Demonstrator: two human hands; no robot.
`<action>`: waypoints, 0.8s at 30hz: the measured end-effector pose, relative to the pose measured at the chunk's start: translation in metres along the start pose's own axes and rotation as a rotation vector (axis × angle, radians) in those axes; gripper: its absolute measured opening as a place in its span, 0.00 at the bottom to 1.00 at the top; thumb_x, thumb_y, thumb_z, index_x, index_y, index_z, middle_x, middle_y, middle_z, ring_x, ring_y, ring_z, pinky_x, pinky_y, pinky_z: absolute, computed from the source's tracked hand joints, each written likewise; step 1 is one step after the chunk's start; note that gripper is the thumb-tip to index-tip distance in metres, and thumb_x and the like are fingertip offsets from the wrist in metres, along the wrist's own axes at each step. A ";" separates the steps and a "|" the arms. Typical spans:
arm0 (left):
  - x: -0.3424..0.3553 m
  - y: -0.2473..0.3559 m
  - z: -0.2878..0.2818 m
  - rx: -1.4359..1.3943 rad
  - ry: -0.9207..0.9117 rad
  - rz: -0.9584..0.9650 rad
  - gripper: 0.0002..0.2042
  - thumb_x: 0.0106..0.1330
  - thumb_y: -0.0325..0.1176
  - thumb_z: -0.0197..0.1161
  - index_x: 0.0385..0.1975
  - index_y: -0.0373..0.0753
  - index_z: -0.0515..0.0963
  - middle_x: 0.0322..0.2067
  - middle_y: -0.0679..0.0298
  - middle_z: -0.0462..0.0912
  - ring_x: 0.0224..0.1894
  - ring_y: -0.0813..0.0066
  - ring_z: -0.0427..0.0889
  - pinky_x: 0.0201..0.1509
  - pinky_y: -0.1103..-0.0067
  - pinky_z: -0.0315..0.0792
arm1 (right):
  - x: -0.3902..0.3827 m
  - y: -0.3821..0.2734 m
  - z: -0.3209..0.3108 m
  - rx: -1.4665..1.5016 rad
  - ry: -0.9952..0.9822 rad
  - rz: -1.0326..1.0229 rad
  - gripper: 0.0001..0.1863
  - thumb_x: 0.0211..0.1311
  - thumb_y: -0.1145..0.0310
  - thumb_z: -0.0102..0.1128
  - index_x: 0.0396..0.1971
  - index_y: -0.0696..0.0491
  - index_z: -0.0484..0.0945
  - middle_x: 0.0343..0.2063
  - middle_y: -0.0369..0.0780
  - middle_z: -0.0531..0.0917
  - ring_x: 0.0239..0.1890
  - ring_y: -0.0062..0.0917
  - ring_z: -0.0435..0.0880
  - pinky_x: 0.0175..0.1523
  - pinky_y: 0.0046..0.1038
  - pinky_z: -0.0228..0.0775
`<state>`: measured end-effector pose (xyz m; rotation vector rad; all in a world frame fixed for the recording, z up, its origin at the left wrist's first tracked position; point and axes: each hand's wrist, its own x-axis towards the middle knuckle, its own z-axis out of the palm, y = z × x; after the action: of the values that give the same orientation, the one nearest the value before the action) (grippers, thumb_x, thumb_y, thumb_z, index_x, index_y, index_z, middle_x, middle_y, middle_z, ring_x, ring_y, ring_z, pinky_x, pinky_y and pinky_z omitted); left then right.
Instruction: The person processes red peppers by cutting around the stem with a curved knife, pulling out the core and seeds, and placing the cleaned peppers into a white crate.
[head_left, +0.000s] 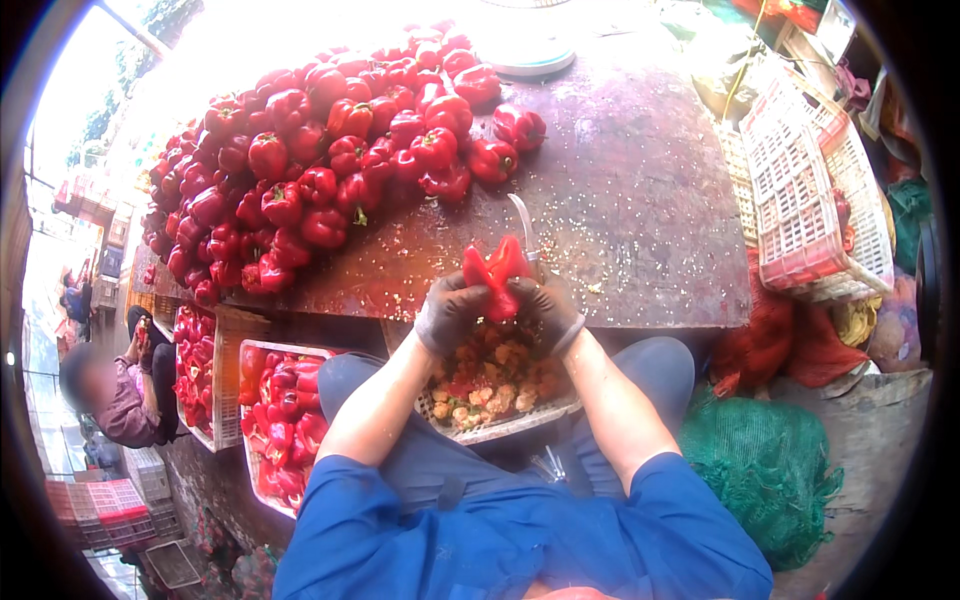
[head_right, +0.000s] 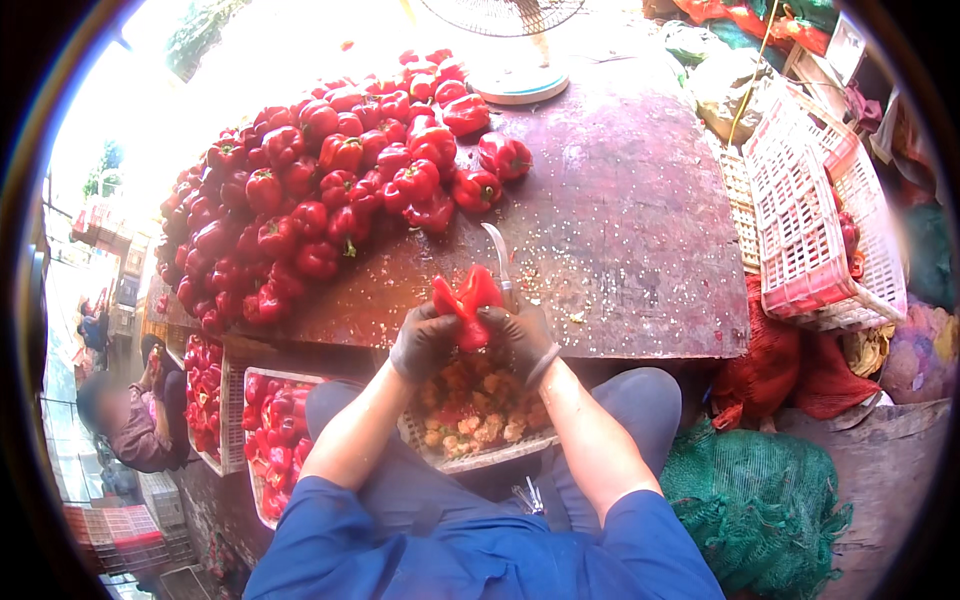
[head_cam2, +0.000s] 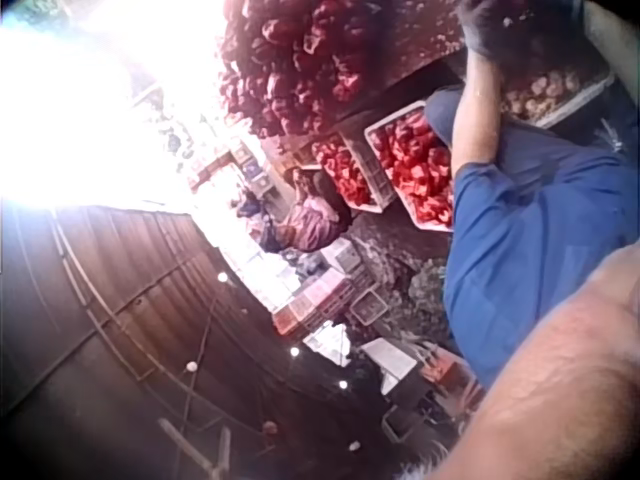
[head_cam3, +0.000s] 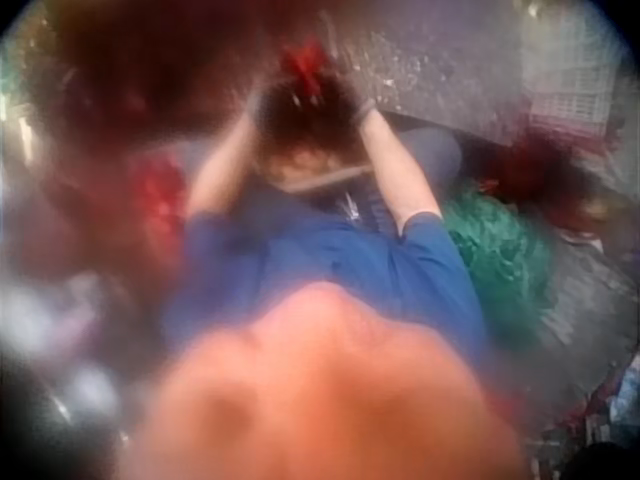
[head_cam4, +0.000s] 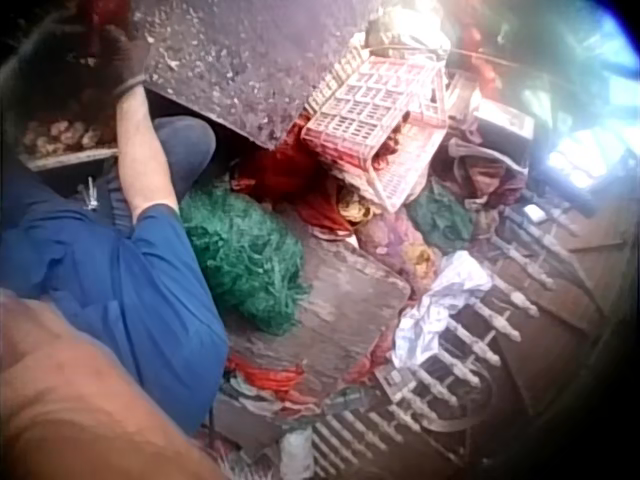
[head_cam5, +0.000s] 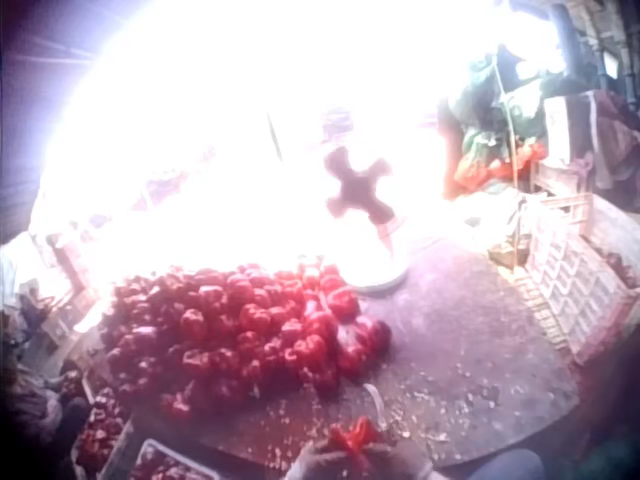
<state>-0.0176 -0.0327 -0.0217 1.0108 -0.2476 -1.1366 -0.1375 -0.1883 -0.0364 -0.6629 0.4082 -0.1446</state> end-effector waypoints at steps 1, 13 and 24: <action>0.001 -0.003 -0.005 -0.022 -0.014 0.002 0.16 0.69 0.31 0.64 0.54 0.31 0.79 0.45 0.62 0.86 0.46 0.73 0.85 0.53 0.76 0.78 | -0.001 -0.002 -0.002 -0.043 0.007 0.040 0.34 0.59 0.62 0.76 0.61 0.60 0.71 0.42 0.38 0.84 0.34 0.22 0.84 0.29 0.24 0.77; 0.000 0.005 -0.009 -0.251 -0.179 0.001 0.24 0.69 0.35 0.65 0.61 0.30 0.72 0.55 0.54 0.82 0.56 0.62 0.82 0.62 0.67 0.75 | -0.004 -0.002 -0.016 0.077 -0.182 0.298 0.37 0.63 0.45 0.69 0.68 0.45 0.68 0.46 0.35 0.83 0.41 0.23 0.84 0.42 0.24 0.78; -0.002 0.016 -0.004 0.013 -0.132 0.001 0.23 0.68 0.34 0.64 0.61 0.31 0.74 0.54 0.59 0.83 0.54 0.70 0.82 0.62 0.73 0.73 | -0.018 -0.030 0.005 -0.104 -0.148 0.062 0.31 0.56 0.57 0.76 0.55 0.57 0.75 0.41 0.39 0.83 0.38 0.22 0.83 0.39 0.24 0.78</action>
<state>-0.0058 -0.0274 -0.0113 0.9481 -0.3611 -1.2041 -0.1518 -0.2039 -0.0083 -0.7578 0.2944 -0.0152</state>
